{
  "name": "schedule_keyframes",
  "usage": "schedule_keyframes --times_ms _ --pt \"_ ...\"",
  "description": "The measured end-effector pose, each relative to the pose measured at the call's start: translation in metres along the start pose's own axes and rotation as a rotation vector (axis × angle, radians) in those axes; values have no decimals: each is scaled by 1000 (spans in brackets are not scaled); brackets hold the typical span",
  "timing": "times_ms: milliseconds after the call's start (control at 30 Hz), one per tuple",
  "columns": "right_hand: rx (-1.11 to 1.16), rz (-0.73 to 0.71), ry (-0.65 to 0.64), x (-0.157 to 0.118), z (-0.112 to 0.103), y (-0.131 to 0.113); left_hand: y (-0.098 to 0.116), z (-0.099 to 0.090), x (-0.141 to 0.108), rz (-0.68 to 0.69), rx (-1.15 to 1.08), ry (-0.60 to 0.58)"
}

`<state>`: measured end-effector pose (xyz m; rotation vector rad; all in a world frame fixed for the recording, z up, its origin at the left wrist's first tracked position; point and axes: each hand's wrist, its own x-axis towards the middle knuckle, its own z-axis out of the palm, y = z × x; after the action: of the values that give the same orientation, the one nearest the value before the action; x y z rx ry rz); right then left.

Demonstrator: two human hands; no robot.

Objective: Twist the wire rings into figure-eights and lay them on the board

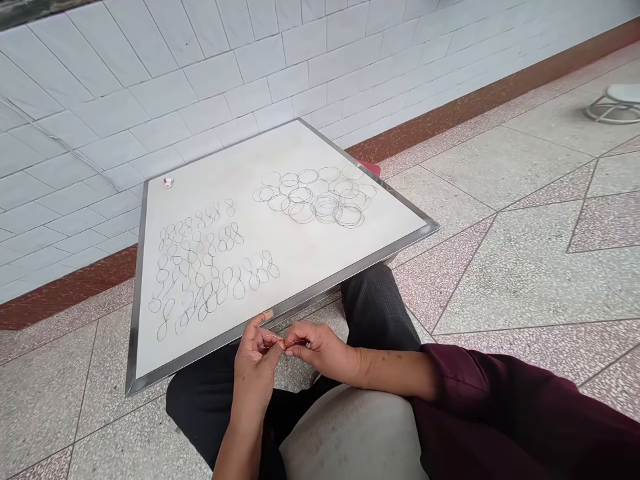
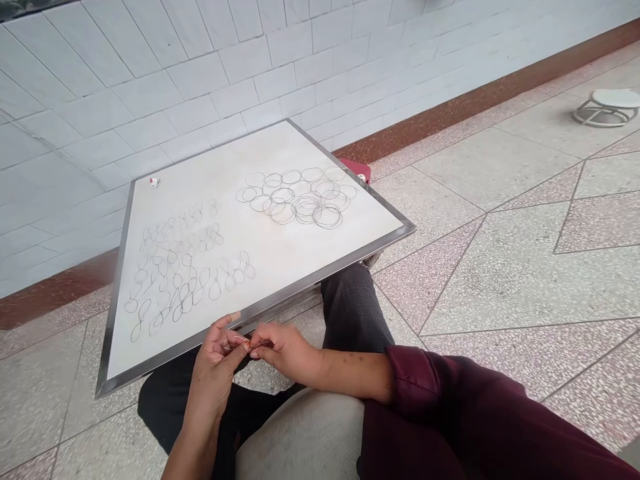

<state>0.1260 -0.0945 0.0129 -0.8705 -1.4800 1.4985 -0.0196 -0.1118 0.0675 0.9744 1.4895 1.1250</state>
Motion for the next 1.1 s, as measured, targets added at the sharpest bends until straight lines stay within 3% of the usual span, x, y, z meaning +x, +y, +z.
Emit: schedule_keyframes --times_ms 100,167,400,600,767,1100 --pt "-63 -56 -14 -1 -3 1 2 3 0 -11 22 -16" --pt "4 -20 -5 0 -4 2 2 4 1 -4 37 -27" --pt "556 307 -14 6 -3 5 -3 2 8 38 90 -94" --pt "753 542 -26 5 -9 0 3 3 8 4 102 -122" --pt "913 681 -114 6 -11 0 7 2 10 -35 109 -173" --pt "851 641 -57 7 -9 -2 7 2 9 -29 101 -132"
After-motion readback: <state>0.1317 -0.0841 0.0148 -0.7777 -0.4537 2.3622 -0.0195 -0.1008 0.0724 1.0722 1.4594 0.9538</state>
